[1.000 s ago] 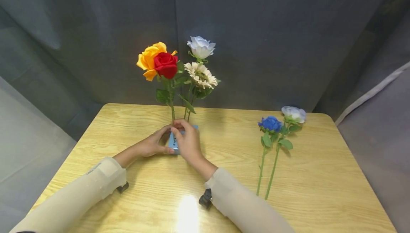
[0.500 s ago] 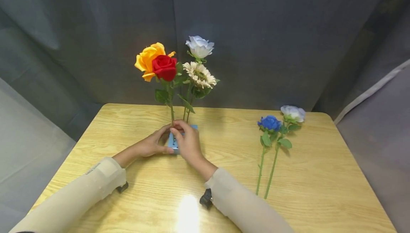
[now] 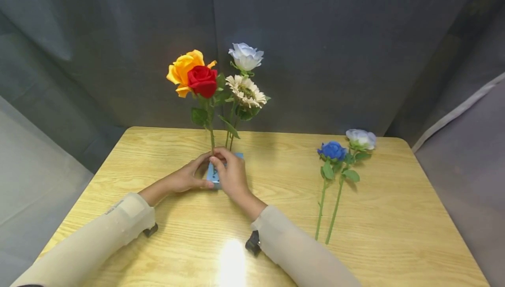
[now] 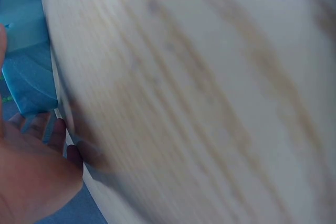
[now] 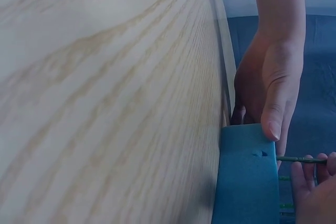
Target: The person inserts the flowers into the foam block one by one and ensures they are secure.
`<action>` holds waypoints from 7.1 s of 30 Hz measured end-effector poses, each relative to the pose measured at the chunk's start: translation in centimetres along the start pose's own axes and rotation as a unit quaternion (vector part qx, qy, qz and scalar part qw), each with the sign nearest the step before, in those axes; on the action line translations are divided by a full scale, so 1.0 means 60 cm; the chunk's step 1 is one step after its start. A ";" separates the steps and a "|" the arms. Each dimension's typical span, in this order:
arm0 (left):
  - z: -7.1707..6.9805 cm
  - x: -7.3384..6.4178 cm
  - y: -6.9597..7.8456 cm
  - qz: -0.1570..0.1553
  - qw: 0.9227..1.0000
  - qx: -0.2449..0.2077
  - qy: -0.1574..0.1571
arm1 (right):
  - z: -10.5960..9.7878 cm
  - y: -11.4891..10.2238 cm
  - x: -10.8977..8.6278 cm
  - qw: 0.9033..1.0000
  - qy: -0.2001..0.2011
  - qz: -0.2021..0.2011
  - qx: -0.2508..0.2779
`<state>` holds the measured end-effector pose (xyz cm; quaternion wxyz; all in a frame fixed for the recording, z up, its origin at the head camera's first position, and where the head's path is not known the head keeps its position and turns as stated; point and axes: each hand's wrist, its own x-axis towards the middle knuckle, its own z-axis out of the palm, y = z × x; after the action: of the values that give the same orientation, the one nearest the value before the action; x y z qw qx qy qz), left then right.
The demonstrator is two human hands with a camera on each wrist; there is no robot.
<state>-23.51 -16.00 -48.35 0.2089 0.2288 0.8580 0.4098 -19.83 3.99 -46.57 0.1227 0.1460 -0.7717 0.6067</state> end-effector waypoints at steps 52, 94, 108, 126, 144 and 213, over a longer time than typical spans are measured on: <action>0.003 -0.002 -0.002 0.005 1.000 0.002 -0.001 | 0.005 0.008 -0.016 0.997 -0.043 -0.045 -0.037; 0.000 -0.002 0.001 -0.009 1.000 -0.003 -0.001 | 0.007 0.016 -0.013 0.997 -0.019 -0.036 -0.073; 0.000 -0.002 -0.003 -0.005 1.000 0.005 -0.004 | 0.011 0.008 -0.015 0.999 -0.034 -0.019 -0.017; -0.001 0.000 -0.004 -0.008 1.000 0.009 0.002 | 0.008 0.007 -0.003 0.999 -0.037 0.014 0.034; 0.000 -0.001 -0.002 -0.003 1.000 0.008 -0.002 | 0.007 0.015 -0.011 0.998 -0.055 -0.001 0.018; 0.002 0.001 -0.009 -0.007 1.000 0.017 0.008 | -0.147 0.031 -0.076 0.995 -0.045 0.053 0.070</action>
<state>-23.60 -16.21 -48.87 0.2005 0.2229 0.8681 0.3957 -16.16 13.31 -47.85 0.0451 0.1399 -0.7388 0.6577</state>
